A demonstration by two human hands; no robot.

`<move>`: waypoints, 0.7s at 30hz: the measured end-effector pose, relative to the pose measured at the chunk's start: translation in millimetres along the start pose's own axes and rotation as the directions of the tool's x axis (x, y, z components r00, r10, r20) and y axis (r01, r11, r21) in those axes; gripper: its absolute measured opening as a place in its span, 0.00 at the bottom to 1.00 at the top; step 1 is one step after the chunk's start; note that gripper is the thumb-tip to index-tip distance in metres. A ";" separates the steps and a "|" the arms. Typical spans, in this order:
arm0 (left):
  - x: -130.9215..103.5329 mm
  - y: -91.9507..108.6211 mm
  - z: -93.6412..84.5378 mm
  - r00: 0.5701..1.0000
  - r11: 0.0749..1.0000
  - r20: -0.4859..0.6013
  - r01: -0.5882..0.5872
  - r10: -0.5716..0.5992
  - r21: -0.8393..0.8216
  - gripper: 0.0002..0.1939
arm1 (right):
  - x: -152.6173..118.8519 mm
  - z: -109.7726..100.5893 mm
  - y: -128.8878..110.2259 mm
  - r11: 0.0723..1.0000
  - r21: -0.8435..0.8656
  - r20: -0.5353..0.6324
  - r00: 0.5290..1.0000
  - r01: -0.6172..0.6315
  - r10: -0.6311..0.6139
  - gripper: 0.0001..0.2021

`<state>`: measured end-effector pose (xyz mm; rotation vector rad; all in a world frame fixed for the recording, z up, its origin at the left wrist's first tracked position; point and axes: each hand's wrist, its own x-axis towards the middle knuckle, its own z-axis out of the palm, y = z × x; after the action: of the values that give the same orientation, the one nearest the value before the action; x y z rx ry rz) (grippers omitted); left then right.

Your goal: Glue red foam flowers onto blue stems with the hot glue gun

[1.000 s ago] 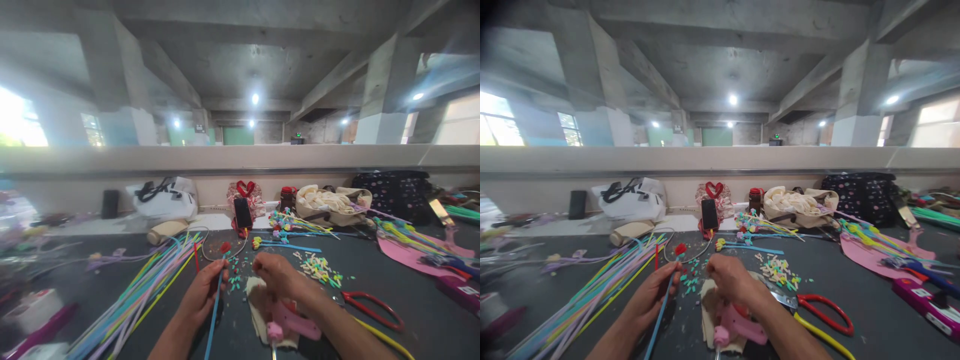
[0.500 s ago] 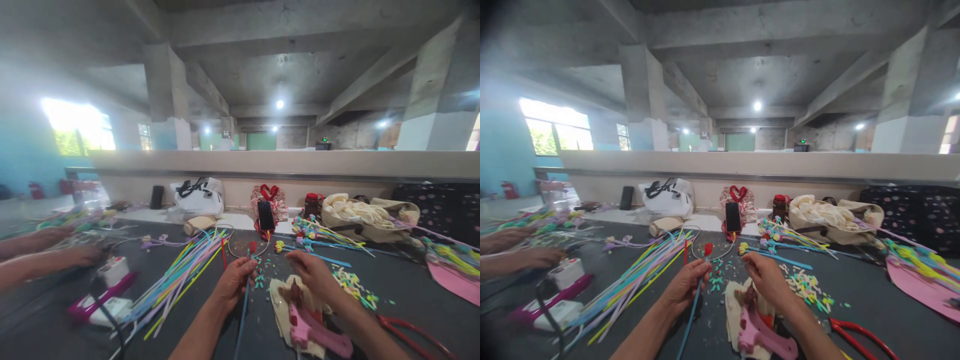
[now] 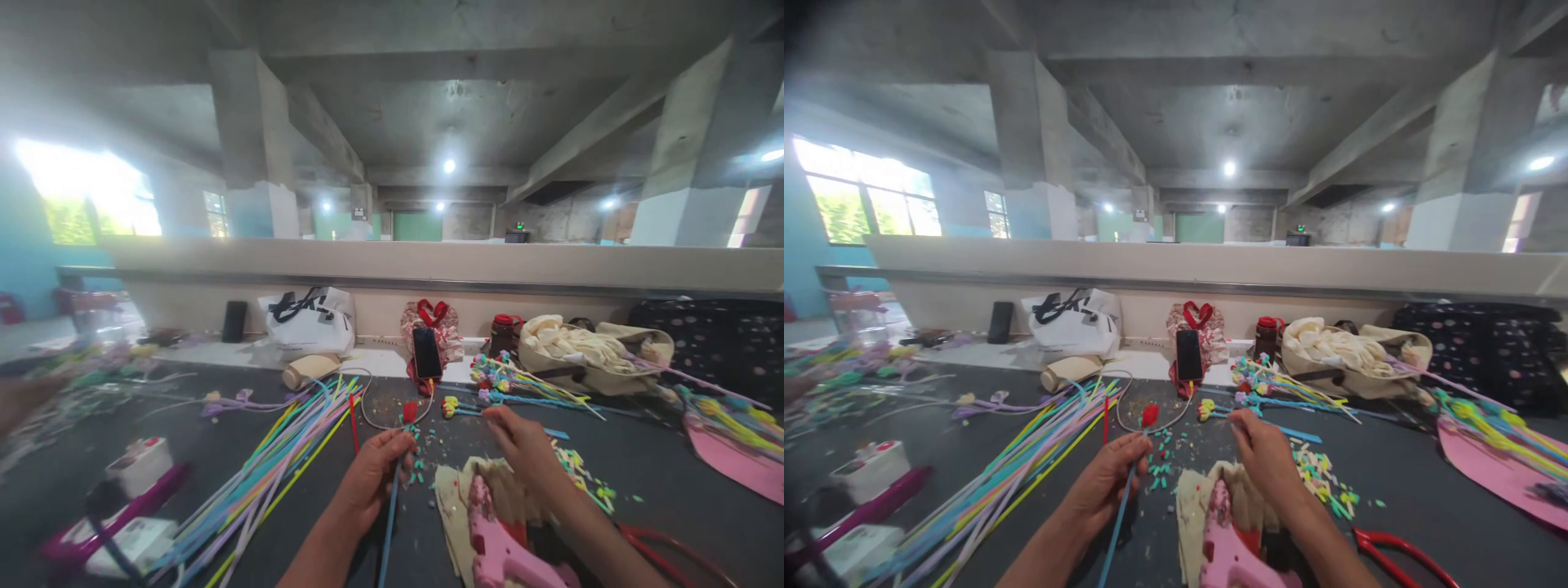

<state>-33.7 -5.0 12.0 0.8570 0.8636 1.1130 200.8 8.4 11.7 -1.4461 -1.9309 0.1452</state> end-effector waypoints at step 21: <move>-4.0 6.8 0.3 0.999 0.997 -0.030 0.006 -0.008 -0.074 0.12 | -5.3 8.9 -2.9 0.999 -0.019 0.040 0.999 0.026 -0.025 0.13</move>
<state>-36.9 -7.4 18.8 0.7766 0.8451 1.1474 193.9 5.5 4.0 -1.4401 -1.9872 0.1447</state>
